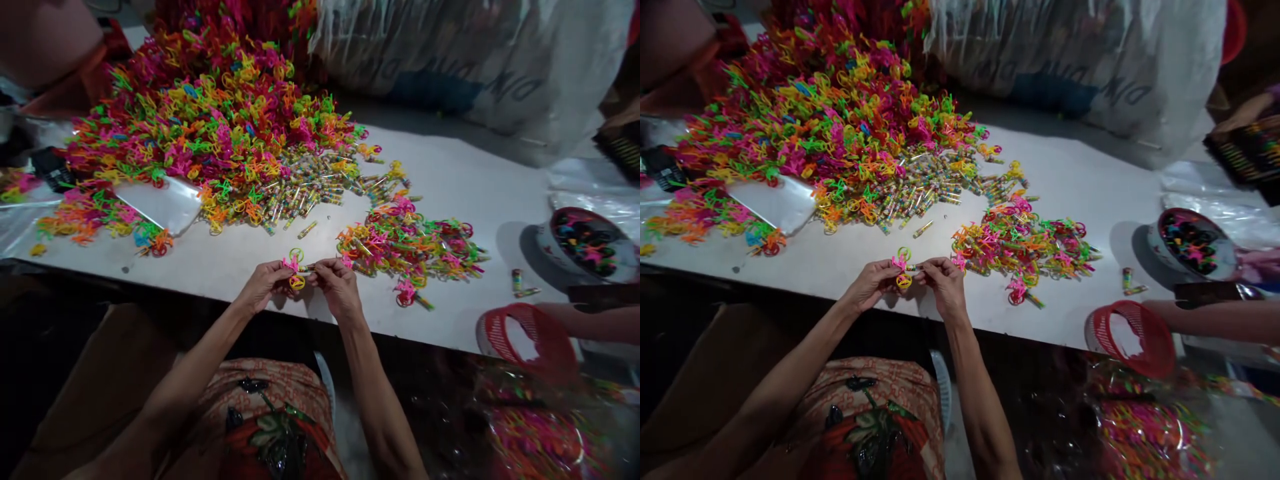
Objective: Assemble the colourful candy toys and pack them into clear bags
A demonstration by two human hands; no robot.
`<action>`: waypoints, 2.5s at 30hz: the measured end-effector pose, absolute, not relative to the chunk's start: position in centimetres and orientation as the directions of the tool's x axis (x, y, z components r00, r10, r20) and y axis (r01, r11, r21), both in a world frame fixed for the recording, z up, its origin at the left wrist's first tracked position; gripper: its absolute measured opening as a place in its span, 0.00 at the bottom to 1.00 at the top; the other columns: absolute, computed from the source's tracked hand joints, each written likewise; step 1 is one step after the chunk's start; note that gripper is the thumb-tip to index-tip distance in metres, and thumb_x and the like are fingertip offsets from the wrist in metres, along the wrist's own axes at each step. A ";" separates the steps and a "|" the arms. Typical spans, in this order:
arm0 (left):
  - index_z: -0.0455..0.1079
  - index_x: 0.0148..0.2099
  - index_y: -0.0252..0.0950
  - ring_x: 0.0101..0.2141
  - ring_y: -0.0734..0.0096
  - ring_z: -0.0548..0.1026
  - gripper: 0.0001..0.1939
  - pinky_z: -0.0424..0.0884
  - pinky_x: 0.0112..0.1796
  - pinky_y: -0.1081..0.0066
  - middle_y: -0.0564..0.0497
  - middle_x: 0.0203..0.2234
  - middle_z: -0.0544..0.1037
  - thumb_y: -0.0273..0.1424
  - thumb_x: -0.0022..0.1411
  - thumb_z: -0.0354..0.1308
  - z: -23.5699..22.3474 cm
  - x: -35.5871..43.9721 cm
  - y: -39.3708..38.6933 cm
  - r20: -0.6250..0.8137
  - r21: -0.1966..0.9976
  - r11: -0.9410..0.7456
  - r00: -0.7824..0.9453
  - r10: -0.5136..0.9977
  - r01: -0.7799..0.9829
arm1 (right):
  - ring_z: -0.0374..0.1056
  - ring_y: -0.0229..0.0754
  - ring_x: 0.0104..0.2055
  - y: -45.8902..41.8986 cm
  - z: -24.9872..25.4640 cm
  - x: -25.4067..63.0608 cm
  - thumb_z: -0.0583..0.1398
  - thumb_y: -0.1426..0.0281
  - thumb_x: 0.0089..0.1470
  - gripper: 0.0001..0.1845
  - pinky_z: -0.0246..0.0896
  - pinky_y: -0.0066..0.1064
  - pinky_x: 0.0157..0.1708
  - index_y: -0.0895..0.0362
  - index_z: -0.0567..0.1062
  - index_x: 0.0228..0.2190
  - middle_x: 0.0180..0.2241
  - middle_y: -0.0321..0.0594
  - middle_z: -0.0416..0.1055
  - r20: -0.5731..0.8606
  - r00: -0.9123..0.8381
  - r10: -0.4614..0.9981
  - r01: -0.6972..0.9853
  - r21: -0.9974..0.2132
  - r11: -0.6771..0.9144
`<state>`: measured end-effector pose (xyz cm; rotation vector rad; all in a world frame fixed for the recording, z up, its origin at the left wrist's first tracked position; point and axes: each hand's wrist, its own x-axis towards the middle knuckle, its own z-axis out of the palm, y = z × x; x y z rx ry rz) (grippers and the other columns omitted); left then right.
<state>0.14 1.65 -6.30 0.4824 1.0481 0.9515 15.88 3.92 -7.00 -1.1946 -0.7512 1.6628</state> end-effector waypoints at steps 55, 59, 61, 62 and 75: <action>0.69 0.31 0.31 0.23 0.73 0.75 0.21 0.71 0.25 0.73 0.51 0.22 0.77 0.33 0.35 0.74 -5.7 -3.6 3.5 -0.432 0.800 0.378 -0.010 0.902 -0.467 | 0.57 0.31 0.18 5.2 -6.0 13.0 0.68 0.59 0.37 0.16 0.50 0.27 0.21 0.58 0.77 0.25 0.19 0.33 0.71 -0.317 -0.240 0.917 -0.148 -0.922 -0.358; 0.69 0.29 0.30 0.22 0.73 0.76 0.20 0.73 0.25 0.74 0.51 0.22 0.78 0.30 0.34 0.75 -5.5 -2.8 2.7 -0.484 0.736 0.436 0.047 0.874 -0.518 | 0.58 0.30 0.18 4.9 -5.8 13.4 0.70 0.61 0.34 0.15 0.51 0.25 0.20 0.57 0.78 0.24 0.19 0.34 0.72 -0.359 -0.291 0.887 -0.225 -0.875 -0.428; 0.70 0.29 0.30 0.22 0.73 0.76 0.20 0.73 0.25 0.74 0.51 0.22 0.78 0.29 0.33 0.75 -5.5 -2.7 2.6 -0.490 0.726 0.447 0.063 0.869 -0.523 | 0.59 0.30 0.18 4.8 -5.9 13.5 0.71 0.61 0.33 0.14 0.52 0.25 0.19 0.56 0.79 0.24 0.18 0.33 0.72 -0.368 -0.317 0.874 -0.246 -0.858 -0.451; 0.70 0.29 0.30 0.22 0.73 0.76 0.20 0.73 0.25 0.74 0.51 0.22 0.78 0.29 0.33 0.75 -5.5 -2.7 2.6 -0.493 0.721 0.453 0.071 0.867 -0.525 | 0.59 0.30 0.18 4.8 -5.9 13.6 0.71 0.61 0.33 0.14 0.52 0.24 0.19 0.56 0.79 0.23 0.18 0.33 0.72 -0.368 -0.330 0.869 -0.252 -0.853 -0.457; 0.70 0.27 0.30 0.20 0.75 0.74 0.21 0.71 0.25 0.75 0.52 0.19 0.77 0.32 0.30 0.75 -6.5 -1.8 1.6 -0.470 0.771 0.420 0.018 0.882 -0.478 | 0.61 0.31 0.14 4.0 -6.0 14.3 0.69 0.57 0.38 0.17 0.56 0.26 0.16 0.58 0.78 0.23 0.18 0.34 0.72 -0.336 -0.323 0.885 -0.132 -0.910 -0.393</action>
